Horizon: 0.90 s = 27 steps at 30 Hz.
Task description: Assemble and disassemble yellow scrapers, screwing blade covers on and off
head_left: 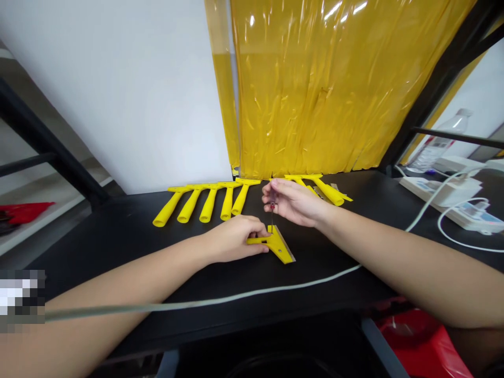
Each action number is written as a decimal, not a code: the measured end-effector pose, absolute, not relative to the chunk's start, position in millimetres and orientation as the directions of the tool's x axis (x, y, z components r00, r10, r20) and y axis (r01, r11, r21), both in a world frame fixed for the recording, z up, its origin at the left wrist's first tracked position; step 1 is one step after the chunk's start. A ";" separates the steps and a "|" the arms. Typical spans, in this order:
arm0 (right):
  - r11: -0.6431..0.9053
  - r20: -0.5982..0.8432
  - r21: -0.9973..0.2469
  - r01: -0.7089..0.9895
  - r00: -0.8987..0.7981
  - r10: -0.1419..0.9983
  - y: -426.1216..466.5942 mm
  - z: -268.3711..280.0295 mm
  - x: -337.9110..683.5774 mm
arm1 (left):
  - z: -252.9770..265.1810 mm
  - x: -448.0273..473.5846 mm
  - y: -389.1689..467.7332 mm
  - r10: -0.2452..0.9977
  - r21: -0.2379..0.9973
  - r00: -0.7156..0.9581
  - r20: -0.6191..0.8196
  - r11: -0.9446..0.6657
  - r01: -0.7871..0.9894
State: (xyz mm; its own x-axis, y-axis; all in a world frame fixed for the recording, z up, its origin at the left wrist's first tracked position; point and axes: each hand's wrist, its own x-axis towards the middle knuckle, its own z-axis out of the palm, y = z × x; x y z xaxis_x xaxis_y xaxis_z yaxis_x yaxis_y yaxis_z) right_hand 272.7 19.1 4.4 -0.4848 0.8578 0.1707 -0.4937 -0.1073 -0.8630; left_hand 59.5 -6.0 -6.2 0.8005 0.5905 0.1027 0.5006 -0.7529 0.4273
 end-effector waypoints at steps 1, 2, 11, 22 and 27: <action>-0.113 0.172 -0.869 -0.482 -0.509 0.843 19.5 3.9 275.1 | -5.9 59.9 -6.8 0.587 0.422 0.803 0.105 -0.757 0.499; -0.127 0.175 -0.870 -0.476 -0.539 0.824 18.9 3.4 277.3 | -5.7 60.1 -7.6 0.585 0.418 0.804 0.105 -0.760 0.498; -0.173 0.223 -0.798 -0.578 -0.549 0.806 -2.3 1.3 271.7 | -5.8 59.8 -10.9 0.597 0.405 0.797 0.085 -0.752 0.520; -0.153 0.220 -0.799 -0.582 -0.518 0.827 -9.6 0.9 269.2 | -3.5 60.9 -15.2 0.590 0.441 0.803 0.090 -0.746 0.499; -0.100 0.226 -0.840 -0.533 -0.512 0.829 -11.7 2.0 269.1 | -3.6 60.9 -16.7 0.582 0.429 0.806 0.110 -0.759 0.490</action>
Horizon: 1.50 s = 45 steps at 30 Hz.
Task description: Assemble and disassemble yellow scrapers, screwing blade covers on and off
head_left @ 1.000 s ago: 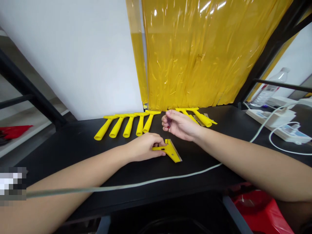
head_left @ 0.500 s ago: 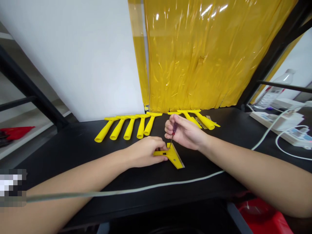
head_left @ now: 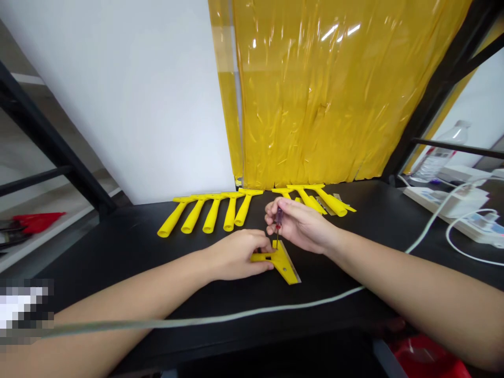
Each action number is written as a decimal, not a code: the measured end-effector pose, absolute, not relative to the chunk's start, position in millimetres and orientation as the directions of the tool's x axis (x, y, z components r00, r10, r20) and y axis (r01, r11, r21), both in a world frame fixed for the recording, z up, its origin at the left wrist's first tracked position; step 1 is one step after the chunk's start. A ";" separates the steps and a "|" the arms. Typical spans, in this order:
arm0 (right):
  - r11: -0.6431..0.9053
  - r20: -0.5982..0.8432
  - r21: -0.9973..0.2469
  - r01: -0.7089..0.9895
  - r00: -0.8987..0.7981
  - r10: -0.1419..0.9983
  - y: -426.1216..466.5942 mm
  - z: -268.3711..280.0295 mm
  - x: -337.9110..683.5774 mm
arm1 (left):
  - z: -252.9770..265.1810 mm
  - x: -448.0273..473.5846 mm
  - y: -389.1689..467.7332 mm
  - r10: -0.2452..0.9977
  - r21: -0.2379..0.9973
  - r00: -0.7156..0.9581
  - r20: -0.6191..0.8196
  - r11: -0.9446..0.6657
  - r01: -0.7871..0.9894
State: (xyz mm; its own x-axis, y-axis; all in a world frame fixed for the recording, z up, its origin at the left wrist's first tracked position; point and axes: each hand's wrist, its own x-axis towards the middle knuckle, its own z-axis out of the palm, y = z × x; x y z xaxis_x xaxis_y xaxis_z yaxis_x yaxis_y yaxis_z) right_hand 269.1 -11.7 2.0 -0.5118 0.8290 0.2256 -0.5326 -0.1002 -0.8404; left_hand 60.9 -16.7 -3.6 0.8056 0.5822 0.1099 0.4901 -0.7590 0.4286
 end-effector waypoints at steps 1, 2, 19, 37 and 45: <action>-0.115 0.217 -0.843 -0.526 -0.527 0.822 -11.4 2.3 269.9 | -4.0 60.6 -17.0 0.583 0.429 0.805 0.112 -0.759 0.490; -0.136 0.210 -0.841 -0.524 -0.546 0.811 -11.3 2.4 270.7 | -4.5 60.2 -17.3 0.584 0.429 0.804 0.111 -0.758 0.491; -0.139 0.231 -0.814 -0.565 -0.533 0.814 -9.8 -1.4 269.8 | -5.9 58.2 -17.1 0.570 0.425 0.812 0.126 -0.771 0.475; -0.060 0.247 -0.819 -0.571 -0.445 0.861 -9.2 -2.0 268.7 | -4.8 58.3 -17.3 0.562 0.423 0.818 0.123 -0.776 0.469; -0.133 0.245 -0.797 -0.589 -0.516 0.821 -8.4 -2.4 270.4 | -6.5 58.3 -16.5 0.560 0.406 0.818 0.132 -0.783 0.470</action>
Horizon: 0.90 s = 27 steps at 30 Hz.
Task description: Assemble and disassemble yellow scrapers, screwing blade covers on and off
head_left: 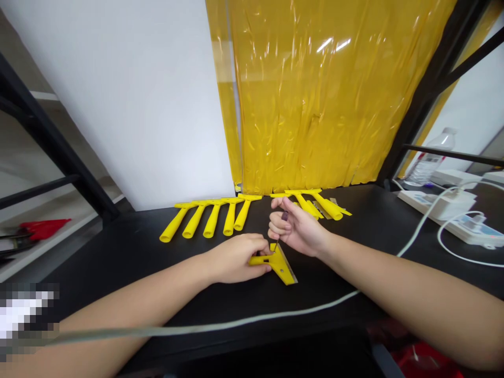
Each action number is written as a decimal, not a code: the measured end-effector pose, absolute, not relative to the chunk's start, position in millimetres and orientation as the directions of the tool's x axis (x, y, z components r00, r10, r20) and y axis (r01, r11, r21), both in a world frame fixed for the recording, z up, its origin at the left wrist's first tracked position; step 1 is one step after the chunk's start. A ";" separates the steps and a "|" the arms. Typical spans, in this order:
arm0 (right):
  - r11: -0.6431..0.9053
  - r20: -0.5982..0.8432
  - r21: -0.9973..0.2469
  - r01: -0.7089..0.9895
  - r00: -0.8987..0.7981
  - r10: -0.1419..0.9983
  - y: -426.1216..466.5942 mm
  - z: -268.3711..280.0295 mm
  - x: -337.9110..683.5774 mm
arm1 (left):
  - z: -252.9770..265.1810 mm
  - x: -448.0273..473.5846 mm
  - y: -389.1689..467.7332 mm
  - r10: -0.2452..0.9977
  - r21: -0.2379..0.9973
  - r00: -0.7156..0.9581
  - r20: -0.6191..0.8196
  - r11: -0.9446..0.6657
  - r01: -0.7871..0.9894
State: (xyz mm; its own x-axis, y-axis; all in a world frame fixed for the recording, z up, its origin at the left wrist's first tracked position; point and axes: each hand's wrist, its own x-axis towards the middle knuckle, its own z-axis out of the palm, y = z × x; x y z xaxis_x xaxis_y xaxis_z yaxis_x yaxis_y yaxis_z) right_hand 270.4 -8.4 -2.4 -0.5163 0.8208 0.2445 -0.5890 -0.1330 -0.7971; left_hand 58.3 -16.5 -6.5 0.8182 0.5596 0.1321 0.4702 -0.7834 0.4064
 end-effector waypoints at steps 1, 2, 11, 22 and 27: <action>-0.125 0.251 -0.791 -0.599 -0.504 0.826 -8.8 -2.5 269.7 | -6.8 58.3 -16.4 0.559 0.404 0.817 0.139 -0.786 0.469; -0.110 0.253 -0.791 -0.601 -0.487 0.836 -8.5 -2.7 269.1 | -6.9 58.3 -16.4 0.558 0.400 0.817 0.145 -0.788 0.468; -0.111 0.251 -0.804 -0.584 -0.503 0.827 -2.7 -5.8 269.3 | -5.1 57.2 -12.7 0.573 0.382 0.809 0.130 -0.782 0.493; -0.058 0.245 -0.828 -0.558 -0.452 0.858 4.4 -7.1 271.9 | -5.6 56.5 -10.7 0.558 0.351 0.820 0.123 -0.798 0.491; -0.120 0.275 -0.787 -0.605 -0.518 0.810 -5.1 -6.5 269.2 | -8.2 55.9 -10.5 0.545 0.340 0.828 0.131 -0.809 0.479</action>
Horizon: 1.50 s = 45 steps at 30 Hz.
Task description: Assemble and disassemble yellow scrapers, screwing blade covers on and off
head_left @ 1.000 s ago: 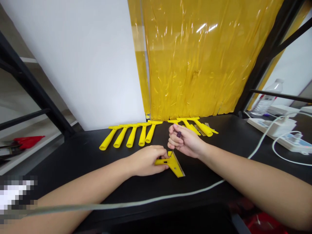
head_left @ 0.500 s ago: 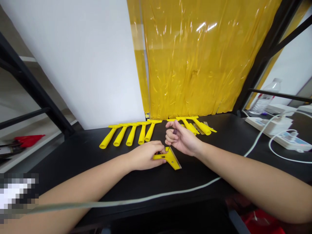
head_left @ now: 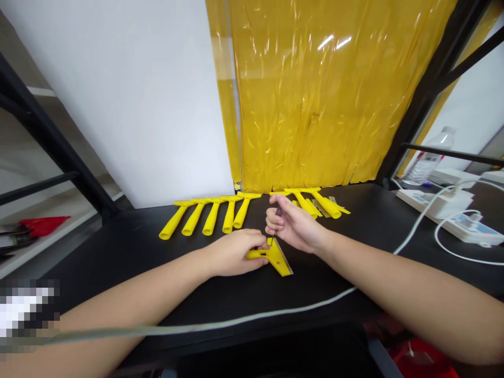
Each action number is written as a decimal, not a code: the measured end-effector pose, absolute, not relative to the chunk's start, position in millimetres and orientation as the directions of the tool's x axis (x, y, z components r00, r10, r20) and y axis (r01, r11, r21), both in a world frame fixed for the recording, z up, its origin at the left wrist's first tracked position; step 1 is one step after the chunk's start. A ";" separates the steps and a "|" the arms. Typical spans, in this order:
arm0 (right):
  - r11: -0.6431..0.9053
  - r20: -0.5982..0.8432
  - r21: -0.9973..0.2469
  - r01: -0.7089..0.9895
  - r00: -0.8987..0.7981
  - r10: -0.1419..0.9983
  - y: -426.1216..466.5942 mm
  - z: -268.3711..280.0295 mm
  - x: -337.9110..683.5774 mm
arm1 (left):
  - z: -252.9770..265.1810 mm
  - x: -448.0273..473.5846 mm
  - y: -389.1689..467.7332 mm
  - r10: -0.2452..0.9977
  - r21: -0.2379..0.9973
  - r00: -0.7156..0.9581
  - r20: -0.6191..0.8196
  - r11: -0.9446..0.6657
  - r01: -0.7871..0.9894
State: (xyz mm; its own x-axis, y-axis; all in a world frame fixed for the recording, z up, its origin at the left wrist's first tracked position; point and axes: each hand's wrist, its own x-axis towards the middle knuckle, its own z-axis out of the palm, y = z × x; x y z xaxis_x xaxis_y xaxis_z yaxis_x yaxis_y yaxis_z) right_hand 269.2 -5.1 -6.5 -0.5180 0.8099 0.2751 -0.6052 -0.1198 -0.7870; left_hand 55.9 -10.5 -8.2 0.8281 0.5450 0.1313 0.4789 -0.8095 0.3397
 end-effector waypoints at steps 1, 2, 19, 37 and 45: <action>-0.108 0.282 -0.787 -0.607 -0.510 0.813 -6.4 -6.1 268.6 | -8.4 55.9 -10.8 0.542 0.338 0.830 0.136 -0.812 0.475; -0.091 0.285 -0.792 -0.604 -0.497 0.819 -6.8 -5.8 268.3 | -8.4 55.9 -11.1 0.538 0.337 0.831 0.141 -0.815 0.471; -0.046 0.257 -0.819 -0.571 -0.437 0.862 -1.1 -9.7 268.7 | -4.7 57.3 -15.4 0.559 0.331 0.816 0.146 -0.805 0.492; -0.111 0.234 -0.817 -0.566 -0.501 0.833 -2.5 -8.0 270.1 | -5.9 57.2 -14.3 0.538 0.318 0.829 0.153 -0.821 0.474; -0.058 0.250 -0.820 -0.569 -0.448 0.858 -4.4 -6.5 267.3 | -5.2 56.9 -14.5 0.556 0.319 0.822 0.120 -0.806 0.499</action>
State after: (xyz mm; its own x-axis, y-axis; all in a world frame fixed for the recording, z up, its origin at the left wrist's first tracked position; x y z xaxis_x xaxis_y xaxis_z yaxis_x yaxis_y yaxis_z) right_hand 267.3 -4.4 -6.5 -0.4483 0.8581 0.2503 -0.5688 -0.0578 -0.8205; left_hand 56.9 -14.5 -5.2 0.8224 0.5562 0.1200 0.4987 -0.8061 0.3186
